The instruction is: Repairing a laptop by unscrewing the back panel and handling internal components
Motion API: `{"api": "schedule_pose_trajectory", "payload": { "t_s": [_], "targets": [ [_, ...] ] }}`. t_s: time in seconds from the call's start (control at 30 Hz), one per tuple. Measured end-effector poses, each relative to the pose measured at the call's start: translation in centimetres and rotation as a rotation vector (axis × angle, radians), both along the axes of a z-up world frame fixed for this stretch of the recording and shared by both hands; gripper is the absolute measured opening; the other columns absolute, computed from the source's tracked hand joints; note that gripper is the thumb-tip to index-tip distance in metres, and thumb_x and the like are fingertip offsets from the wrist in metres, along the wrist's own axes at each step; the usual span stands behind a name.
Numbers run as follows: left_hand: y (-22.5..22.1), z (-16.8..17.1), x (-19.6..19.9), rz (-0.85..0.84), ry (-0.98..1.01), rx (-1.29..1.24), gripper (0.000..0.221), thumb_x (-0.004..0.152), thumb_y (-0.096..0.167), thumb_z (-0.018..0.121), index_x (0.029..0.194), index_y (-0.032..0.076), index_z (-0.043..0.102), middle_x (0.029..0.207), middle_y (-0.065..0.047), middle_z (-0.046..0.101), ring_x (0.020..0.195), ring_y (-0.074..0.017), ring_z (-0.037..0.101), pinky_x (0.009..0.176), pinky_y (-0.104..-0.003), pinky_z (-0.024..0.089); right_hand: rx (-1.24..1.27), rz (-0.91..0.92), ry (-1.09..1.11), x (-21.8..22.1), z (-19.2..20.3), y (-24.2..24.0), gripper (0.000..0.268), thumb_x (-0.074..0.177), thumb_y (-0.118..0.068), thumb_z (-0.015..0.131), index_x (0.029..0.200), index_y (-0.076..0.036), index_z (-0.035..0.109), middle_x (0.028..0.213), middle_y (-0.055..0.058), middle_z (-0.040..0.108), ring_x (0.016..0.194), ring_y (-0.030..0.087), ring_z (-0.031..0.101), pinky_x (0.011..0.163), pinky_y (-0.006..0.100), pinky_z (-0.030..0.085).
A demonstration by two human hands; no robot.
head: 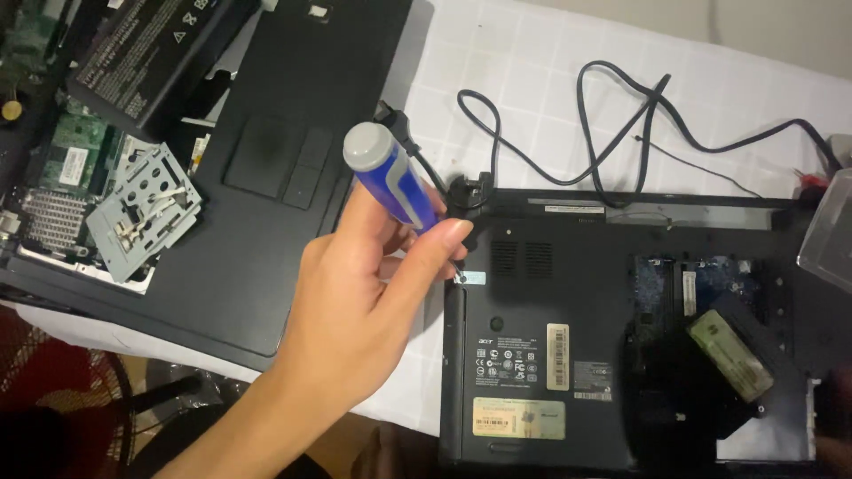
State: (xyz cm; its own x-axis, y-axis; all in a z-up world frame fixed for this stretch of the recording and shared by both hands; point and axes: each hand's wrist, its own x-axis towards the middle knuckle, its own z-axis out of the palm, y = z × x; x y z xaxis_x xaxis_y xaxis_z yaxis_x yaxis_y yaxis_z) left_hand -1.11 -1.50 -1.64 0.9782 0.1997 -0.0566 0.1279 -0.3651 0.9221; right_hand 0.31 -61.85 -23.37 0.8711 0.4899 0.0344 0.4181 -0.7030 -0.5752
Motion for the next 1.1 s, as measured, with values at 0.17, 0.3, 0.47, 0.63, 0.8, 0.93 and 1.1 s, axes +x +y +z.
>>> {"api": "schedule_pose_trajectory", "payload": {
  "t_s": [0.17,0.3,0.47,0.63,0.8,0.93,1.1],
  "targets": [
    [0.2,0.2,-0.2,0.01,0.109,0.09,0.022,0.094,0.039,0.066,0.098,0.018,0.06,0.07,0.006,0.067,0.054,-0.0123,0.057,0.062,-0.026,0.05,-0.03,0.183,-0.064,1.5,4.2,6.4,0.094,0.048,-0.045,0.088,0.134,-0.017,0.063,0.147,0.01,0.063,0.131,0.022,0.066,0.109,0.036,0.055],
    [0.0,0.7,-0.1,-0.09,0.152,0.122,0.025,0.093,0.041,0.067,0.099,0.017,0.06,0.073,0.003,0.072,0.062,-0.0129,0.071,0.062,-0.027,0.057,-0.167,-0.011,0.226,-0.4,19.8,25.8,0.062,0.06,-0.028,0.091,0.12,-0.037,0.083,0.129,-0.017,0.084,0.113,0.002,0.08,0.083,0.028,0.071],
    [-0.2,0.7,-0.8,-0.222,0.141,0.128,0.01,0.097,0.03,0.054,0.1,0.022,0.05,0.1,0.016,0.091,0.073,-0.0079,0.081,0.069,-0.024,0.055,0.001,0.141,0.254,2.5,20.8,34.9,0.047,0.076,-0.033,0.085,0.122,-0.03,0.077,0.119,-0.015,0.083,0.082,0.002,0.078,0.078,0.021,0.058],
    [-0.2,1.3,0.0,-0.343,0.276,0.213,0.007,0.097,0.03,0.055,0.1,0.024,0.057,0.074,0.004,0.067,0.061,-0.0172,0.054,0.057,-0.031,0.045,0.187,0.252,0.293,4.5,18.5,40.0,0.029,0.083,-0.031,0.082,0.107,-0.02,0.07,0.104,-0.007,0.073,0.074,0.011,0.062,0.065,0.026,0.049],
    [-0.4,-0.4,-0.4,-0.387,-0.083,0.239,0.005,0.093,0.016,0.061,0.095,0.017,0.056,0.074,0.002,0.061,0.058,-0.0156,0.053,0.053,-0.029,0.043,0.509,0.376,0.33,5.4,17.9,41.4,0.012,0.086,-0.022,0.064,0.093,-0.012,0.066,0.086,-0.002,0.065,0.077,0.012,0.061,0.069,0.028,0.046],
    [-0.9,-0.4,-0.4,-0.22,-0.333,0.178,0.02,0.088,0.02,0.08,0.083,0.015,0.061,0.071,0.007,0.061,0.058,-0.0079,0.052,0.054,-0.023,0.042,0.657,0.438,0.274,5.5,15.9,41.3,0.02,0.099,-0.022,0.063,0.101,-0.004,0.071,0.091,0.006,0.068,0.077,0.015,0.063,0.068,0.027,0.046],
    [0.2,2.0,-0.3,-0.402,-0.23,0.035,0.027,0.097,0.023,0.059,0.121,0.011,0.062,0.117,0.002,0.072,0.1,-0.0121,0.069,0.086,-0.026,0.054,0.623,0.481,0.186,6.1,15.5,40.8,0.019,0.09,-0.006,0.062,0.108,-0.007,0.07,0.104,0.007,0.076,0.091,0.019,0.076,0.08,0.029,0.059]
  ]
}}
